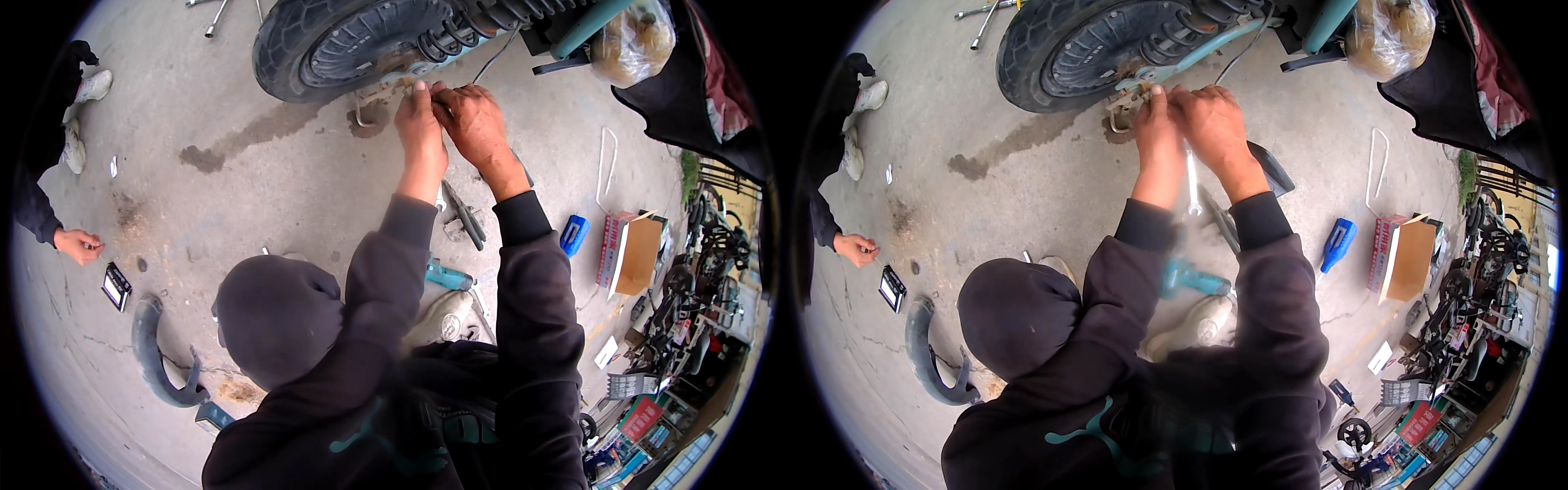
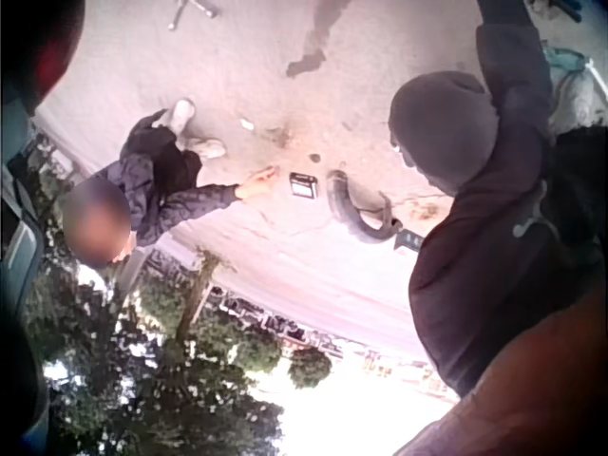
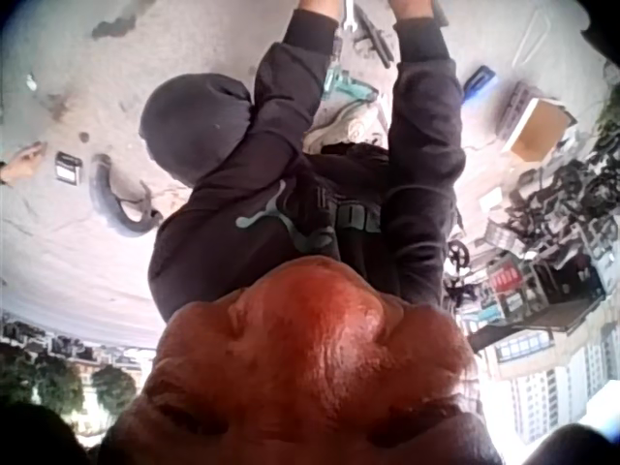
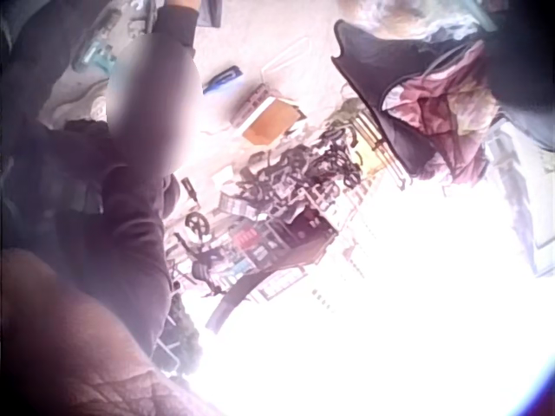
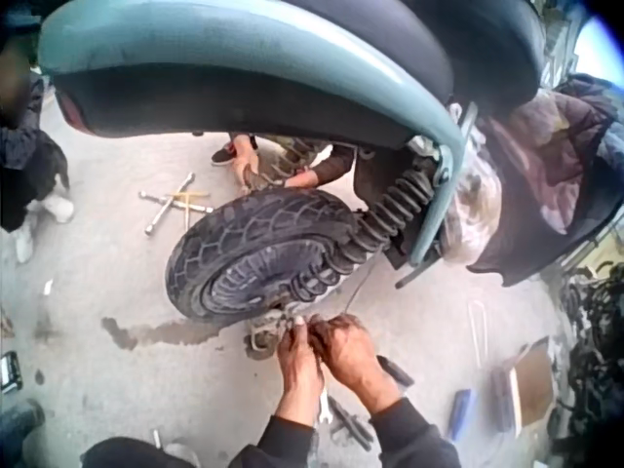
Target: The person installs a rear wheel onto a light blue scooter. They place the wheel on the axle, insert a metal washer and a cotter pin, and then use a wrench to tighten the axle nut. The person also adjusts the brake cable and checks the wheel's alignment.
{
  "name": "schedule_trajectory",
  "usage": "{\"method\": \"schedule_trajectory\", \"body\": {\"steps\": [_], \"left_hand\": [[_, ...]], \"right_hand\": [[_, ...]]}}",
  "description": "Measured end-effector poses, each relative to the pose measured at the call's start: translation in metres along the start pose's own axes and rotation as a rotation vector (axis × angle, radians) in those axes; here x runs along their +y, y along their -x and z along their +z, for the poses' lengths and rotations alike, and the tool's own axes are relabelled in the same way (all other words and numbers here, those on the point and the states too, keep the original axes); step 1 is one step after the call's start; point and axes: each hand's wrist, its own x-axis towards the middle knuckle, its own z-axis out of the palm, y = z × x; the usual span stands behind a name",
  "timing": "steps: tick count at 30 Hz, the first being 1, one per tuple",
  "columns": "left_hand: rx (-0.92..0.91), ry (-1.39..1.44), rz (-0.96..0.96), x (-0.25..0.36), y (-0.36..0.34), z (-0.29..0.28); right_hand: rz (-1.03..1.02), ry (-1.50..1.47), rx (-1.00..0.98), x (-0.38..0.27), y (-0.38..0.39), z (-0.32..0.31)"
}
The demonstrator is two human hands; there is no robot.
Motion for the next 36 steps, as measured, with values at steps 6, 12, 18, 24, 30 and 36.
{"method": "schedule_trajectory", "body": {"steps": [6,12,18,24,30,36], "left_hand": [[-0.287,0.376,-0.132,0.0,-0.013,-0.034],[-0.007,0.194,-0.076,0.004,-0.009,-0.018],[-0.223,0.291,-0.223,0.006,-0.016,-0.033],[-0.424,0.392,-0.279,0.009,-0.02,-0.039],[-0.346,0.549,-0.168,-0.012,-0.027,-0.036],[-0.032,0.202,-0.162,0.018,-0.003,-0.019]], "right_hand": [[-0.039,-0.026,0.024,0.0,0.005,-0.004],[-0.011,0.078,0.023,-0.008,0.006,-0.003],[0.042,0.002,-0.025,-0.012,0.006,-0.009],[0.134,0.068,-0.101,-0.022,0.003,-0.015],[0.105,0.058,-0.101,-0.023,-0.001,-0.013],[0.103,0.17,-0.129,-0.021,-0.004,-0.014]]}}
